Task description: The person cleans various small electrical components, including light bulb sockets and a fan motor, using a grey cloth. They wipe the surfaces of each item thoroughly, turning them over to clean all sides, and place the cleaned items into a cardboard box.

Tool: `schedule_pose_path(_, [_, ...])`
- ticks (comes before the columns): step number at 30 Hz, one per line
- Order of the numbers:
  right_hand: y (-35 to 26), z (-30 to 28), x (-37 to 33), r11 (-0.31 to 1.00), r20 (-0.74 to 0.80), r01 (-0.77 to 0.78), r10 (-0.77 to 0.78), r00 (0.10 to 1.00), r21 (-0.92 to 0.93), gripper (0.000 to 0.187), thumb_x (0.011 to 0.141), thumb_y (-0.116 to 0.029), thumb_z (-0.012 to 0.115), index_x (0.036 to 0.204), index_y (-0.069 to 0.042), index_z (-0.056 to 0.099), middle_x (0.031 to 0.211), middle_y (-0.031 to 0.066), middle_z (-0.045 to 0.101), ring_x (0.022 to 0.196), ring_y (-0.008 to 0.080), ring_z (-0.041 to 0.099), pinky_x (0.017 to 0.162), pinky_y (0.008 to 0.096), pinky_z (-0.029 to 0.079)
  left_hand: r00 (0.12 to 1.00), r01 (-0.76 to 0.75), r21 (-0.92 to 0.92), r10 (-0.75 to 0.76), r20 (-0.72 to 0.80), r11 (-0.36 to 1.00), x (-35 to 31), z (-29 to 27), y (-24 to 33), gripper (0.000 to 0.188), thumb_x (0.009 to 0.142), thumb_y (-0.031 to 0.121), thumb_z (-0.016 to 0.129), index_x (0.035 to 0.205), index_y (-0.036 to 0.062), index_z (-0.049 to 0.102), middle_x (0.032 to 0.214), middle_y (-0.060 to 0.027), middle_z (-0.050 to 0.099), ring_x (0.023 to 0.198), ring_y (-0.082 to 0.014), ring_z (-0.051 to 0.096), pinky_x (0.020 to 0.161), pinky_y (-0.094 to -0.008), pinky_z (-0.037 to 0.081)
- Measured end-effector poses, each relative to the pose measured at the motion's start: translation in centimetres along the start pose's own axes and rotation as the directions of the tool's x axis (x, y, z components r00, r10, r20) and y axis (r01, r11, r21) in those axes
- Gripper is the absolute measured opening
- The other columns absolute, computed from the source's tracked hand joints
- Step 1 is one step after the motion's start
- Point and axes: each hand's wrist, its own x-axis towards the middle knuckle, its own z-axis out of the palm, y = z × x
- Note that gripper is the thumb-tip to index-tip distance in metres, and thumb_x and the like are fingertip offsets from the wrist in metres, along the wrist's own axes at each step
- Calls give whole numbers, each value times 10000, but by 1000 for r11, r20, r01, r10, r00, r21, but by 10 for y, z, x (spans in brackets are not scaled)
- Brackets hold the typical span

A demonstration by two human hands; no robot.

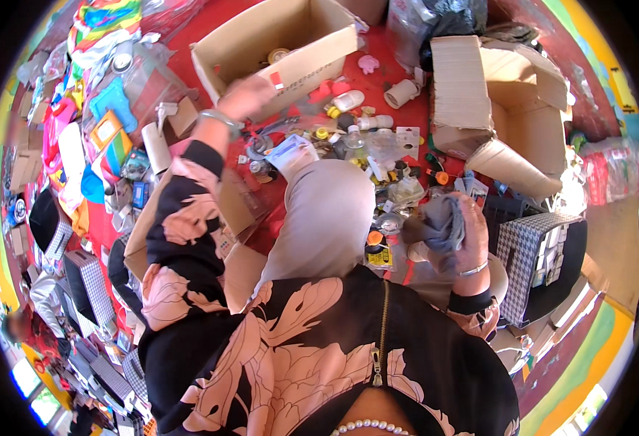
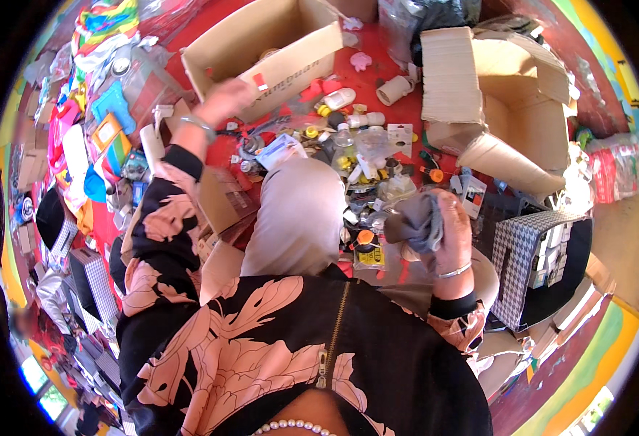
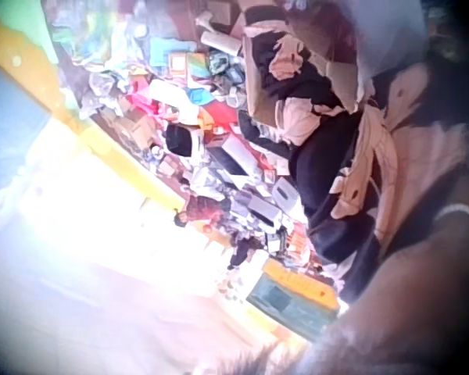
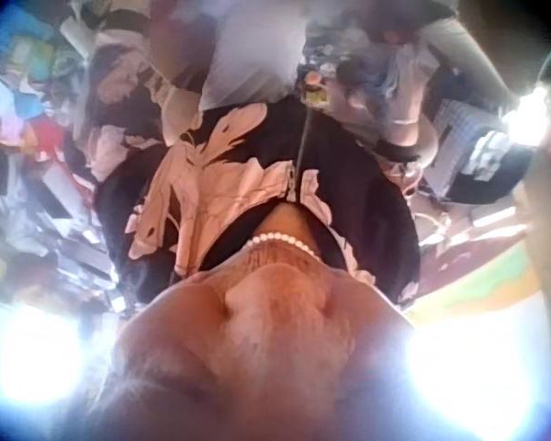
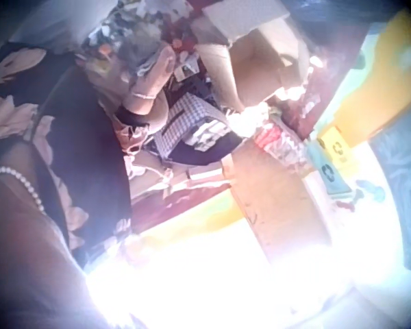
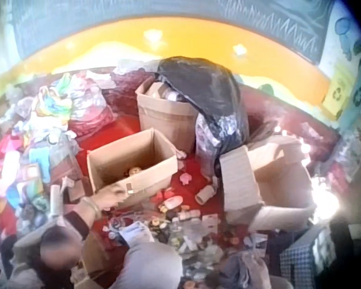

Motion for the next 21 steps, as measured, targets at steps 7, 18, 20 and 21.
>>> schedule_pose_path(7, [-13, -6, -7, 997, -34, -19, 16, 999, -78, 197, 913, -147, 504, 1013, 11, 567, 875, 52, 611, 770, 118, 583, 710, 237, 482, 873, -79, 793, -342, 348, 605, 49, 189, -53, 422, 808, 326, 554, 1123, 46, 576, 1171, -175, 564, 1091, -310, 543, 920, -408, 419])
schedule_pose_path(18, [-19, -17, -4, 996, -34, 3, -6, 999, -88, 227, 914, -169, 488, 1021, 19, 558, 890, 80, 608, 783, 150, 587, 739, 263, 474, 912, 244, 237, -140, -384, 940, 21, 201, -99, 254, 857, 172, 477, 1053, 34, 564, 907, -183, 648, 884, -296, 627, 766, -382, 486])
schedule_pose_path(20, [-17, -17, -1, 996, 2, -3, 3, 1000, -94, 245, 912, -192, 495, 1025, 15, 558, 887, 78, 606, 781, 151, 584, 736, 265, 474, 895, -21, -328, -128, -428, 945, 48, 211, -135, 271, 840, 199, 541, 1041, 21, 576, 887, -164, 646, 828, -271, 622, 753, -363, 483])
schedule_pose_path(21, [-19, -12, 1, 994, 13, -4, 6, 1000, -113, 248, 912, -197, 495, 1026, 14, 558, 887, 77, 606, 781, 150, 583, 735, 265, 474, 883, -176, -572, -128, -451, 801, 58, 218, -146, 285, 832, 213, 573, 1035, 14, 582, 877, -155, 645, 800, -259, 620, 746, -353, 481])
